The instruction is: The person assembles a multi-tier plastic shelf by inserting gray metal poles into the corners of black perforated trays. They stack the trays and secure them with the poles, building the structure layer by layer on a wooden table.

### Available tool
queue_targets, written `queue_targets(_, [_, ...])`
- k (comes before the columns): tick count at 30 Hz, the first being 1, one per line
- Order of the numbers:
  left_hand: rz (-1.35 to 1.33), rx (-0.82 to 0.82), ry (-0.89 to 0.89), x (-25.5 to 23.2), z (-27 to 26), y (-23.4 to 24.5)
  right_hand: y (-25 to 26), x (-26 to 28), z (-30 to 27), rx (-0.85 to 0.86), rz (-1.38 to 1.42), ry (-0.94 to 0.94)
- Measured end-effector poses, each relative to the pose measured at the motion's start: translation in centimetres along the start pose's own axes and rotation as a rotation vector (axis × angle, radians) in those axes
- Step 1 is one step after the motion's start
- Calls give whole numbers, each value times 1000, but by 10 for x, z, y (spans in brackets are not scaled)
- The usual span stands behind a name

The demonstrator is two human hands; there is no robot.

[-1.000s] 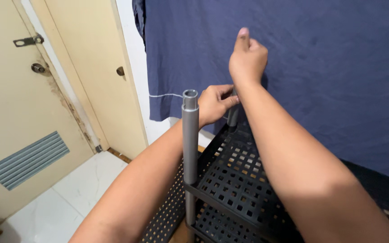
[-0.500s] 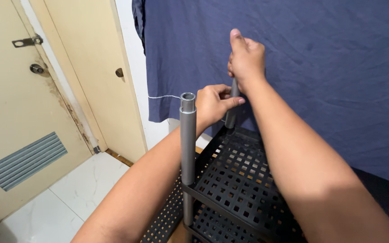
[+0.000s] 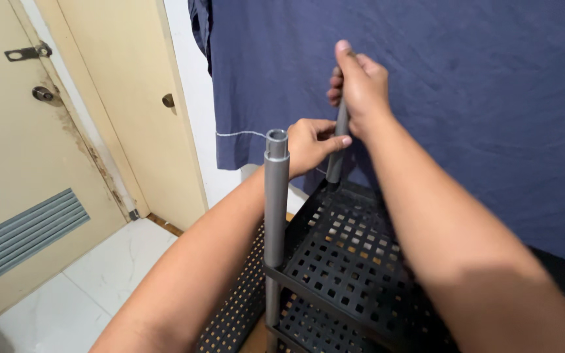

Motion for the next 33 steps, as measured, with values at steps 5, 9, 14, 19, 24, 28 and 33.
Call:
queue_targets(5, [171,-59,104,-8,-3,11,-11,6,-1,240,-3,-106])
queue_targets(9, [157,-44,105,-10,-2,7,-6,-2,1,121,-3,-13])
queue_targets(14, [121,-9,52,5,3,0,1,4,-1,-271,-344,374])
queue_targets(19, [-61,91,-58,19,11,-6,1,0,-13,-512,-500,566])
queue_targets(24, [-93,94,-111,12,5,-2,0,1,-9,-356,-371,518])
queue_targets(28, [114,94,0,5,1,3,2,-12,-6,131,-6,-98])
queue_targets(33, [5,79,7,14,-1,-11,2,-22,-20,135,59,-178])
Point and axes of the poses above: each hand's wrist, its own z-axis towards the middle knuckle, its own y-axis out of the back of the hand, x = y × z, the point moved 6 cm from there along z, towards the middle knuckle, and after that the axes turned 9 degrees about z, right-handed, at the moved point
